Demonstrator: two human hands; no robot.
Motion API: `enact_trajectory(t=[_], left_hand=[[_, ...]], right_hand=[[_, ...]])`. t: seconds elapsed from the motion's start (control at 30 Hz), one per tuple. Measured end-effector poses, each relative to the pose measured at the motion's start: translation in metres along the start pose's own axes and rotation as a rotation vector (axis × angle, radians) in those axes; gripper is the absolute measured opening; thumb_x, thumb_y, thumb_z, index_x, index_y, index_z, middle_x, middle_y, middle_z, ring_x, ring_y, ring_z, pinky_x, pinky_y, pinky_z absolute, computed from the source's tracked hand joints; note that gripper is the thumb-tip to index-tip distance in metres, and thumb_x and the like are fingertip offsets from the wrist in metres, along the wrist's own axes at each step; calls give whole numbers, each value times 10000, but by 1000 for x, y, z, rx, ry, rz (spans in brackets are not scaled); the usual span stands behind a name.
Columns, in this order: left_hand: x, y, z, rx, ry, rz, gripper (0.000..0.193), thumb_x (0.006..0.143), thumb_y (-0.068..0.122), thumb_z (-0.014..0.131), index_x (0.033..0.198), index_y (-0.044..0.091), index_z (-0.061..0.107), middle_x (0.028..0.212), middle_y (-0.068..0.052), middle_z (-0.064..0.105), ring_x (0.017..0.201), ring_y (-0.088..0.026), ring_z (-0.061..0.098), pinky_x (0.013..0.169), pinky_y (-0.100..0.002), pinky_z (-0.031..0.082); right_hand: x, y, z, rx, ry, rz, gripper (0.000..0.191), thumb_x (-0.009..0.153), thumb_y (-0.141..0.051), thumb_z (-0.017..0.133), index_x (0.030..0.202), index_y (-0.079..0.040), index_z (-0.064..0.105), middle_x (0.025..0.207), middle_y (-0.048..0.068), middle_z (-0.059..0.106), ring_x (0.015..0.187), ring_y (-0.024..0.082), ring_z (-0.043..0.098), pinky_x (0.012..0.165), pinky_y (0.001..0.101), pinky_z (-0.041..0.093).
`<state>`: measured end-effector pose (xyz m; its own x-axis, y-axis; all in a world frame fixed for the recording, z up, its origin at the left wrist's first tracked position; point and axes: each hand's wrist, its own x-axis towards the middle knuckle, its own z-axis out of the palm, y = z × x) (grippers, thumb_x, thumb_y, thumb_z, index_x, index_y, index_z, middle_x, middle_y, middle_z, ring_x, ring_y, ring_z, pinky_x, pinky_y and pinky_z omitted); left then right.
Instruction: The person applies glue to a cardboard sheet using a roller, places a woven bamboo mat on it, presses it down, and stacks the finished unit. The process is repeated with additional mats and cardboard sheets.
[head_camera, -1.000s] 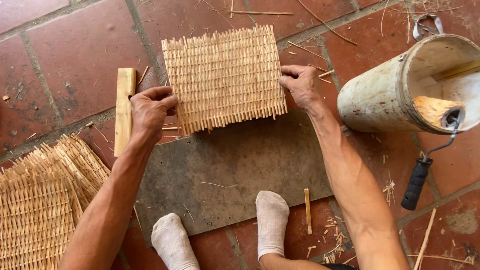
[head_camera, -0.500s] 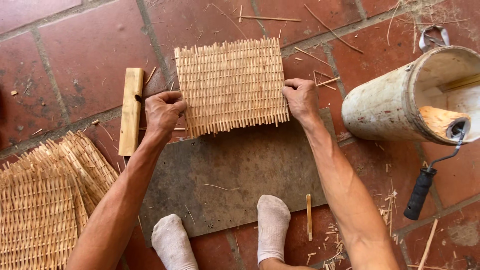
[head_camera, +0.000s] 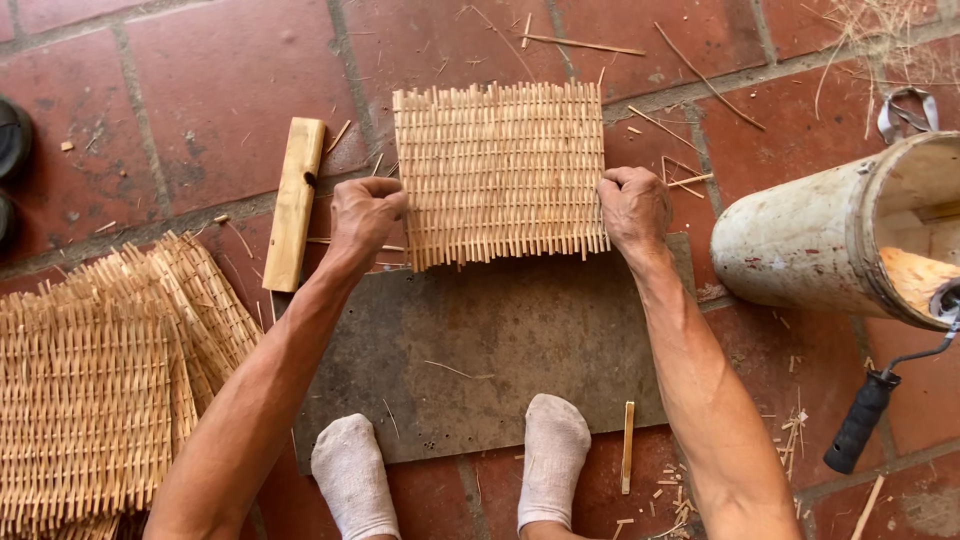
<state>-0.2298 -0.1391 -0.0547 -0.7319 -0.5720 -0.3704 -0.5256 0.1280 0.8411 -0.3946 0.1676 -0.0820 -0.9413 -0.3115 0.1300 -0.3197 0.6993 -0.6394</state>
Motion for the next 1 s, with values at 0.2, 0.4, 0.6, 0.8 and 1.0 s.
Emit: enact_trajectory(t=[0.2, 0.4, 0.6, 0.8, 1.0], left_hand=[[3, 3, -2, -36, -5, -49, 248, 831, 68, 711, 1062, -1, 770, 919, -123, 779, 775, -165, 719, 715, -308, 626], [6, 0, -9, -80, 14, -103, 217, 806, 61, 767, 1012, -9, 768, 871, -123, 769, 700, -142, 708, 629, -268, 603], [6, -10, -14, -83, 13, -105, 188, 843, 80, 756, 1012, -3, 764, 844, -126, 761, 672, -150, 697, 593, -277, 603], [2, -19, -33, -83, -43, -229, 155, 919, 158, 728, 985, 27, 778, 841, -116, 760, 662, -167, 687, 628, -318, 606], [-31, -48, -42, -122, -118, -309, 181, 922, 195, 719, 977, 37, 785, 855, -99, 773, 690, -166, 693, 687, -349, 610]], right_hand=[[-4, 3, 4, -52, 51, -87, 246, 879, -207, 653, 937, -25, 807, 922, 190, 762, 841, 306, 721, 745, 452, 561], [-7, 0, 5, -17, -5, -46, 203, 878, -180, 686, 942, -31, 808, 885, 157, 769, 792, 260, 721, 696, 425, 561], [-13, -4, 8, 183, -42, 111, 183, 845, -152, 708, 947, -33, 802, 808, 96, 783, 654, 149, 693, 579, 330, 550], [-25, 2, 14, 66, -148, 129, 197, 901, -104, 623, 974, -17, 784, 825, 116, 772, 480, 161, 575, 385, 323, 425], [-89, 3, 8, 52, -33, 24, 215, 928, -129, 669, 1040, 6, 793, 954, 163, 770, 716, 212, 679, 595, 322, 527]])
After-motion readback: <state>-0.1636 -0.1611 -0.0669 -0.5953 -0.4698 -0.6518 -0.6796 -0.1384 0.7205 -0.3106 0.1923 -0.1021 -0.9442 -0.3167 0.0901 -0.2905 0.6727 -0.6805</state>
